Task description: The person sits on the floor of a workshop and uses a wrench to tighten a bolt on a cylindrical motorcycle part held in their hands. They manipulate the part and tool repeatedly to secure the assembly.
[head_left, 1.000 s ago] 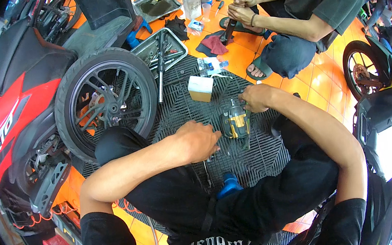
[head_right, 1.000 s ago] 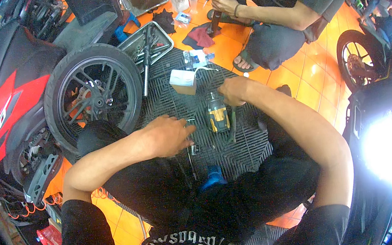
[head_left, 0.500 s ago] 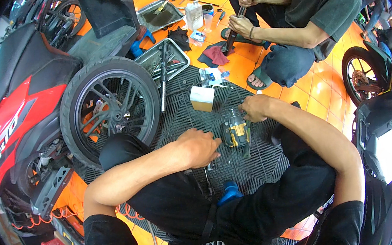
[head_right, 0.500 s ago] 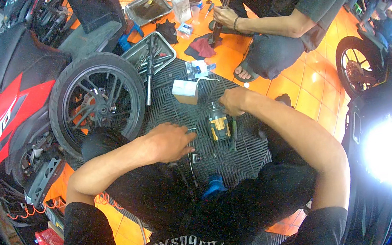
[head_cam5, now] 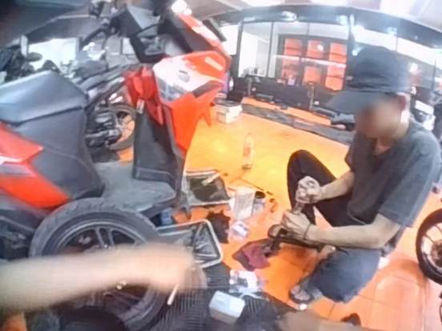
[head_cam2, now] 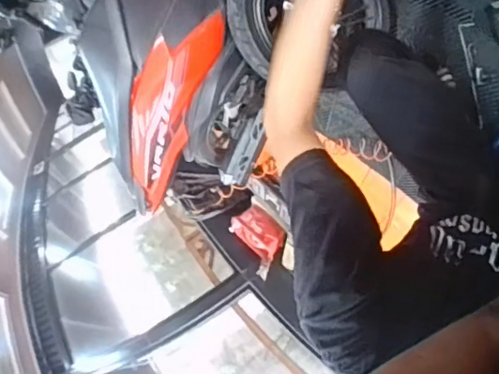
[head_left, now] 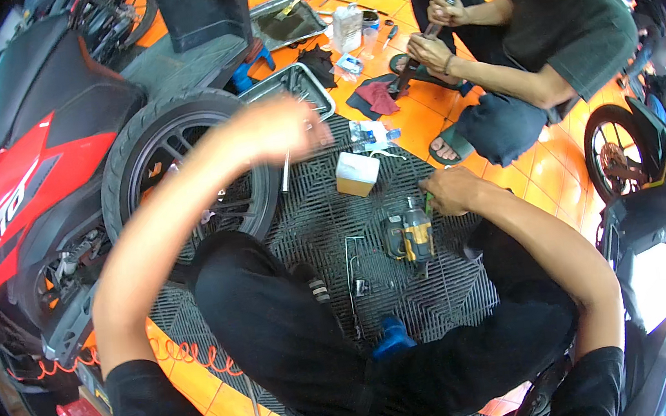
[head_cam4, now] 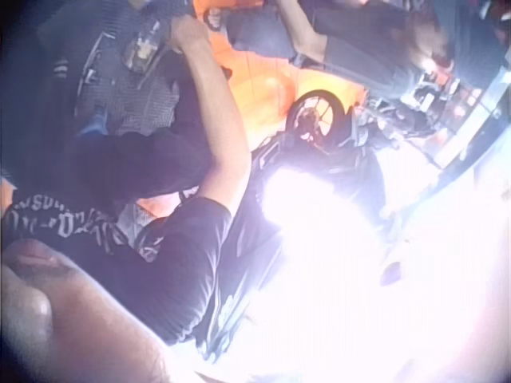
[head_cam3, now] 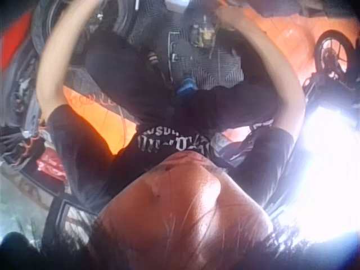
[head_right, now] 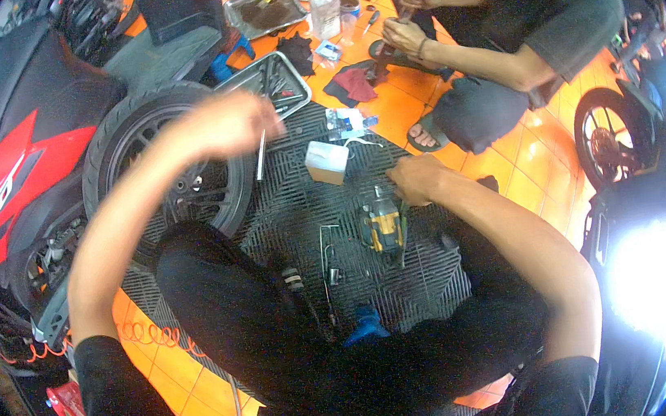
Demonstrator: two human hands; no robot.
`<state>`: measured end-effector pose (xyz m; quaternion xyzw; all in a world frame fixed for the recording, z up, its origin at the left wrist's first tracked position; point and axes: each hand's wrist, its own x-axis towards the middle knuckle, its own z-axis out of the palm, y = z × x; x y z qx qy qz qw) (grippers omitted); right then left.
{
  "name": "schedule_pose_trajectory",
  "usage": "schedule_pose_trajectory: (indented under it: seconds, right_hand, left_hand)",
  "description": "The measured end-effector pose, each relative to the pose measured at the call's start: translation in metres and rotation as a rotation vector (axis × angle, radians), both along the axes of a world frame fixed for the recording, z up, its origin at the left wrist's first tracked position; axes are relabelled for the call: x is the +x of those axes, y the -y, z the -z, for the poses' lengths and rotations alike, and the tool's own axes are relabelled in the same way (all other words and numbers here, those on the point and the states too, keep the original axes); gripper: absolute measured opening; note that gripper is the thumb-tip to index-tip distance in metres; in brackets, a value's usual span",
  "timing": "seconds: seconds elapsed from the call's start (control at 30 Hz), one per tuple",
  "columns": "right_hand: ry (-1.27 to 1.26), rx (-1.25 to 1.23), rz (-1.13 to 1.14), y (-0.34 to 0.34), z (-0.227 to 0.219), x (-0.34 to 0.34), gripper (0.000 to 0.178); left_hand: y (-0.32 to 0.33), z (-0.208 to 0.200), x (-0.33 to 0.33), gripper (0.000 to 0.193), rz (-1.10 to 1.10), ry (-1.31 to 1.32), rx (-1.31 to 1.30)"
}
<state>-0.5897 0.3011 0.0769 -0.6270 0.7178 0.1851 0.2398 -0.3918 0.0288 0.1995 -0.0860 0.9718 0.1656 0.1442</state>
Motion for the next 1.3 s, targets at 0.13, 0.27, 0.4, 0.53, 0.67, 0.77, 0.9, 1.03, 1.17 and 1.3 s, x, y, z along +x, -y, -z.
schedule_pose_trajectory:
  seconds: [0.13, 0.27, 0.4, 0.53, 0.67, 0.77, 0.9, 1.03, 1.17, 1.3]
  right_hand:
    - [-0.175, -0.002, -0.094, 0.085, 0.011, -0.021, 0.023]
    - [-0.089, -0.347, 0.038, 0.224, 0.027, -0.053, 0.026]
    - [-0.073, -0.369, 0.218, 0.366, 0.07, -0.112, 0.029]
    - [0.011, -0.686, 0.341, 0.468, 0.128, -0.151, 0.027]
    - [0.057, -0.805, 0.48, 0.523, 0.184, -0.179, 0.024]
    - [0.049, -0.822, 0.387, 0.564, 0.205, -0.213, 0.025]
    - [0.077, -0.952, 0.559, 0.622, 0.244, -0.259, 0.023]
    - [0.13, -0.972, 0.828, 0.665, 0.285, -0.28, 0.025]
    - [-0.037, -0.939, 0.627, 0.669, 0.298, -0.28, 0.034]
    - [-0.175, -0.945, 0.43, 0.673, 0.299, -0.298, 0.033]
  left_hand:
    - [0.167, 0.012, -0.027, 0.048, -0.389, -0.079, -0.552]
    - [0.281, 0.046, -0.031, 0.086, -0.363, 0.314, -0.603]
    - [0.326, 0.085, -0.031, 0.107, -0.362, 0.233, -0.55]
    - [0.349, 0.122, -0.004, 0.105, -0.275, -0.155, -0.479]
    - [0.341, 0.12, -0.006, 0.101, -0.3, -0.214, -0.374]
    - [0.338, 0.112, -0.015, 0.107, -0.315, -0.2, -0.365]
    - [0.34, 0.106, -0.026, 0.114, -0.35, -0.119, -0.318]
    - [0.341, 0.1, -0.026, 0.118, -0.371, -0.057, -0.31]
    - [0.342, 0.107, -0.012, 0.116, -0.372, 0.006, -0.353]
    - [0.343, 0.104, -0.013, 0.119, -0.381, 0.05, -0.322]
